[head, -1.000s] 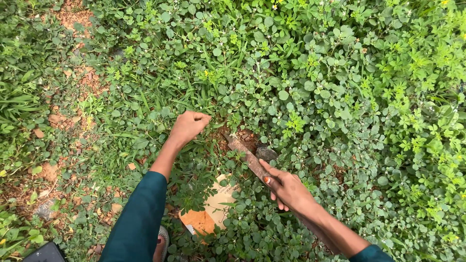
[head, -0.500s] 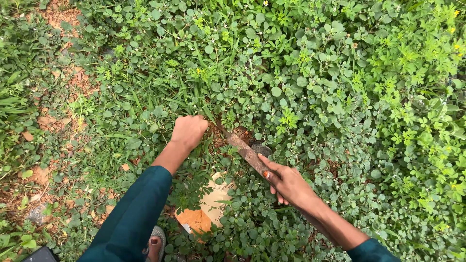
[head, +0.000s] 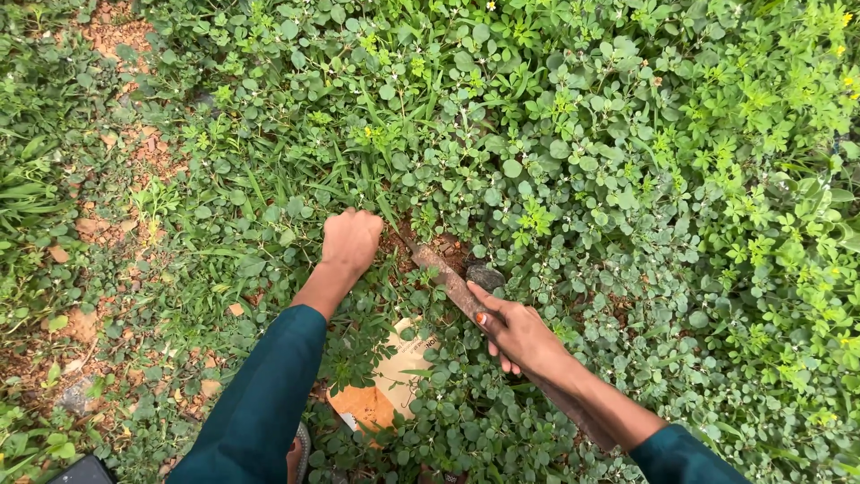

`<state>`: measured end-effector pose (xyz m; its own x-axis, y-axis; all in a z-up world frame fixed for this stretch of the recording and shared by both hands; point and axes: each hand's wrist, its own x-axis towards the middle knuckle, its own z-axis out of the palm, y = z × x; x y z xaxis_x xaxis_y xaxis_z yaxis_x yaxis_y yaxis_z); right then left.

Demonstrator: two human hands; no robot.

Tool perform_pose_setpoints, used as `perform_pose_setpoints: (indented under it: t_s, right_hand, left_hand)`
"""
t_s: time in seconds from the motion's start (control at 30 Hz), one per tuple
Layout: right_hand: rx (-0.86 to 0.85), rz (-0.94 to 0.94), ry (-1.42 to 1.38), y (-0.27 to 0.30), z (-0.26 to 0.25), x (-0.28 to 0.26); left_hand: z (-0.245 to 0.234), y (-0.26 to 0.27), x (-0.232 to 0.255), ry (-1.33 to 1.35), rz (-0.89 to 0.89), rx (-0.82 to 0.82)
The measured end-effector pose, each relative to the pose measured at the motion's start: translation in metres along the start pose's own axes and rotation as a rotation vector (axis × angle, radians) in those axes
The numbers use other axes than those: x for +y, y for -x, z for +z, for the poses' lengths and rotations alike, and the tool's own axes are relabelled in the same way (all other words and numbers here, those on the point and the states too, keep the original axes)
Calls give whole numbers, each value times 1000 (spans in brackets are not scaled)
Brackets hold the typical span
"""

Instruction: Picking small plants and weeds from the ground while using a wooden stick to dig and pry them loose.

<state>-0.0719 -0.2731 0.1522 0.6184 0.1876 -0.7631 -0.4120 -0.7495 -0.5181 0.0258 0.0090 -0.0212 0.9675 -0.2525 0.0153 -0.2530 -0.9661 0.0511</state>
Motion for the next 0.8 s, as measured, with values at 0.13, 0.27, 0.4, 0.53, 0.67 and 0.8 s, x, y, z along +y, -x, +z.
perform_pose_setpoints:
  t_s: [0.13,0.27,0.4,0.53,0.67,0.8]
  right_hand:
    - [-35,-35,-21,-4,6,-1]
    - [-15,-61,-23,-5,6,-2]
    - [-30,-77,-15,-8,5,0]
    - [-26,-36,11,-1,3,-7]
    - [-59,-47,-8,-10,0,-6]
    - [-93,-32,-62,2,-1,-1]
  left_hand:
    - [-2,3,6,-4,-30,-46]
    - [-18,0,-1,-19,46,5]
    - [-12,5,6,-31,53,-76]
    - [-15,-5,-5,-82,82,-5]
    - [-3,-2,3,-33,52,-31]
    - [-17,-6,-2,-19,16,-22]
